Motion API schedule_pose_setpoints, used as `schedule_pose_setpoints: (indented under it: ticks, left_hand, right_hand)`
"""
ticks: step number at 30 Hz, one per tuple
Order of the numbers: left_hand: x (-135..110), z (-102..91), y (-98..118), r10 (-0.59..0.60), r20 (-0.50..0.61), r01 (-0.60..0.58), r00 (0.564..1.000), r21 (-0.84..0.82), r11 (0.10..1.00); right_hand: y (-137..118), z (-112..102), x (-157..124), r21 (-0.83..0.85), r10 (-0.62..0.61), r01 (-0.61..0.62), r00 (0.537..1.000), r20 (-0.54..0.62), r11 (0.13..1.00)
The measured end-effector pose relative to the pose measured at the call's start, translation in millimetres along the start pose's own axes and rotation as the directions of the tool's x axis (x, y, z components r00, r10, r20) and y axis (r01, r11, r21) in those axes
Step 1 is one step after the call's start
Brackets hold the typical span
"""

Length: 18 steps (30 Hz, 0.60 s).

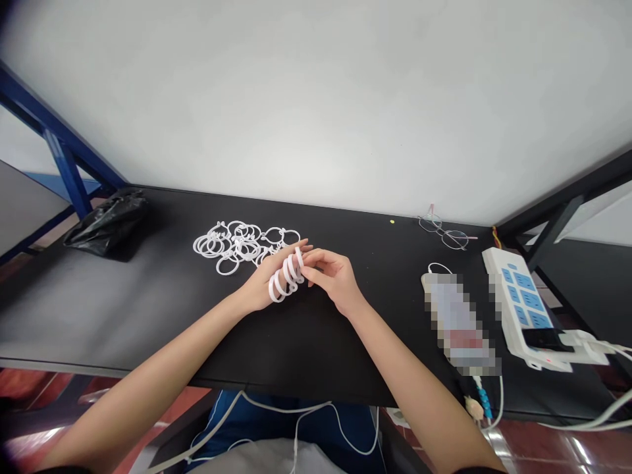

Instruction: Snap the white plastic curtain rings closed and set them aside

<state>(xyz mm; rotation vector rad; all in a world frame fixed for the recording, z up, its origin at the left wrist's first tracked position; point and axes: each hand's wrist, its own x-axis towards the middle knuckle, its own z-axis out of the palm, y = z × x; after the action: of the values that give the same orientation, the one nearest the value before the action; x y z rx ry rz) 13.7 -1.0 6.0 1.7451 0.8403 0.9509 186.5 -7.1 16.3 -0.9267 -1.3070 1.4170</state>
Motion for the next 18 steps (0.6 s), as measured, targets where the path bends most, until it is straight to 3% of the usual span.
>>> schedule_pose_setpoints:
  ticks: [5, 14, 18]
  left_hand:
    - [0.0, 1.0, 2.1, -0.028, -0.022, 0.027, 0.999, -0.031, 0.999]
    - [0.7, -2.6, -1.7, 0.085, -0.006, -0.085, 0.996, 0.006, 0.996]
    - [1.3, -2.6, 3.9, 0.167, 0.002, -0.166, 0.986, 0.101, 0.981]
  right_hand:
    - [-1.0, -1.3, -0.4, 0.030, 0.027, -0.027, 1.000, 0.005, 0.999]
    - [-4.6, 4.6, -1.2, -0.053, -0.024, 0.022, 0.999, -0.029, 0.998]
    - [-3.1, 4.1, -1.5, -0.037, -0.009, 0.007, 0.998, -0.063, 0.999]
